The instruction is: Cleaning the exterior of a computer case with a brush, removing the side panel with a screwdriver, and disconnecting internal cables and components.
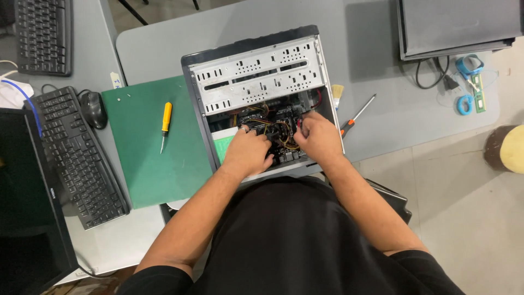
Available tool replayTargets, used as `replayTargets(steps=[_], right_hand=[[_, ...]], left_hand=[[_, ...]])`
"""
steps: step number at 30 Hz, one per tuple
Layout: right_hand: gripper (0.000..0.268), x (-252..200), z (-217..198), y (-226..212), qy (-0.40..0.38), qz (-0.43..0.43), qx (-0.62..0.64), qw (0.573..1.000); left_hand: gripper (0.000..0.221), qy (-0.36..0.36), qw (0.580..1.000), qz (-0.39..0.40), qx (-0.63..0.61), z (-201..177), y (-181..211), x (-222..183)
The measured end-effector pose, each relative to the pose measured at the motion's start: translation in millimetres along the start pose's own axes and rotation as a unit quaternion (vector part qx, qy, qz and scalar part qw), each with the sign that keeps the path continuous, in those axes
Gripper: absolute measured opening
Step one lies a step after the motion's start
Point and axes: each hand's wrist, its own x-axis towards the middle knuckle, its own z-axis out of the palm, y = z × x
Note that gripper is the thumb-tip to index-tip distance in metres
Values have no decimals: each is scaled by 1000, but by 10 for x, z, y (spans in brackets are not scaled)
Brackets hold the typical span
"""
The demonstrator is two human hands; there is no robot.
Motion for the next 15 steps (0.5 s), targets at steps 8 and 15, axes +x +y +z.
replayTargets(steps=[8, 15], right_hand=[[32, -181, -99, 22, -64, 9, 11, 998], [26, -280, -279, -303, -104, 1, 79, 991]], left_hand=[[44, -17, 999, -10, -32, -155, 20, 22], [26, -49, 988, 1, -146, -157, 55, 108]])
